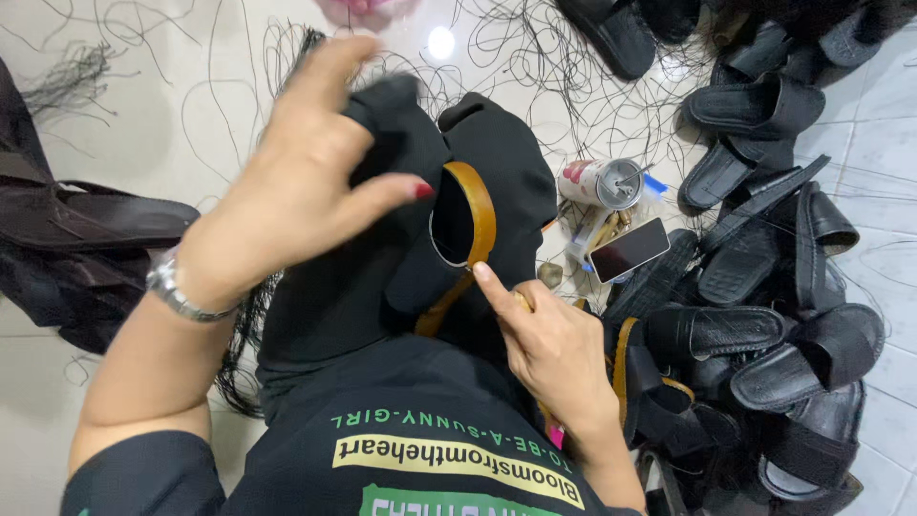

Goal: The person sits on the floor and sews a black sandal using a needle and thread. They hold the sandal steady with one hand while stitching the sole with the other. The workspace is cluttered with loose thread and other footwear.

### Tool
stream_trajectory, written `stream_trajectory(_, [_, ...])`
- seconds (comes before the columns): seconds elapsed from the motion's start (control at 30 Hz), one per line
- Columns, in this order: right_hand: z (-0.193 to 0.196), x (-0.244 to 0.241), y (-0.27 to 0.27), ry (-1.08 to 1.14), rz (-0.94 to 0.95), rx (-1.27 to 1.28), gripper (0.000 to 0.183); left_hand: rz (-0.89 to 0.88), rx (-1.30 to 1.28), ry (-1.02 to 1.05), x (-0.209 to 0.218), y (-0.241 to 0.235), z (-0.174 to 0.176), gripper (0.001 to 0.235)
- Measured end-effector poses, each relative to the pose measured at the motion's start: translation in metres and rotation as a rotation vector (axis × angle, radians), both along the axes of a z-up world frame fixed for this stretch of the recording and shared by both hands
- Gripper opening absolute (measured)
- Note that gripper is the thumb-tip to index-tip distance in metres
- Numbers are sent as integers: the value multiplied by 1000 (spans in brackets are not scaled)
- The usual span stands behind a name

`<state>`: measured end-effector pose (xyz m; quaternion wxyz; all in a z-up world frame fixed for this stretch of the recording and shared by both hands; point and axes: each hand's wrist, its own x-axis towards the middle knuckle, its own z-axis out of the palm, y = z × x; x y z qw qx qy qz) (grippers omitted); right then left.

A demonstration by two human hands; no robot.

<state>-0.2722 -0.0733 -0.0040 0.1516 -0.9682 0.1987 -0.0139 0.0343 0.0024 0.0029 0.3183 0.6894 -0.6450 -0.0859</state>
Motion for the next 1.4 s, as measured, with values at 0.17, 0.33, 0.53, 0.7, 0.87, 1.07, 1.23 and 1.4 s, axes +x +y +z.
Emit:
stream_trajectory(0.17, [20,11,1,113,-13,-52,57,-261,220,57,-23,-24,-3,45])
stream_trajectory(0.33, [38,19,12,284,-54,-314,71,-419,155,78,-28,-55,-37,45])
stream_trajectory(0.53, [22,23,32,395,-111,-309,75,-362,13,33,-33,-57,-60,41])
stream_trajectory(0.7, [-3,29,38,103,-217,-220,55,-338,12,46,-34,-58,-52,36])
stream_trajectory(0.87, [-4,19,36,-130,-254,138,42,-336,87,135,-27,-27,-32,45])
stream_trajectory(1.07, [-37,13,40,-213,-270,538,36,-69,-65,-329,-23,28,-18,34])
stream_trajectory(1.23, [-44,20,38,-301,-380,583,30,-381,248,1211,-27,28,0,11])
stream_trajectory(1.4, [-52,12,35,-334,-372,585,28,-213,358,1056,-38,14,18,16])
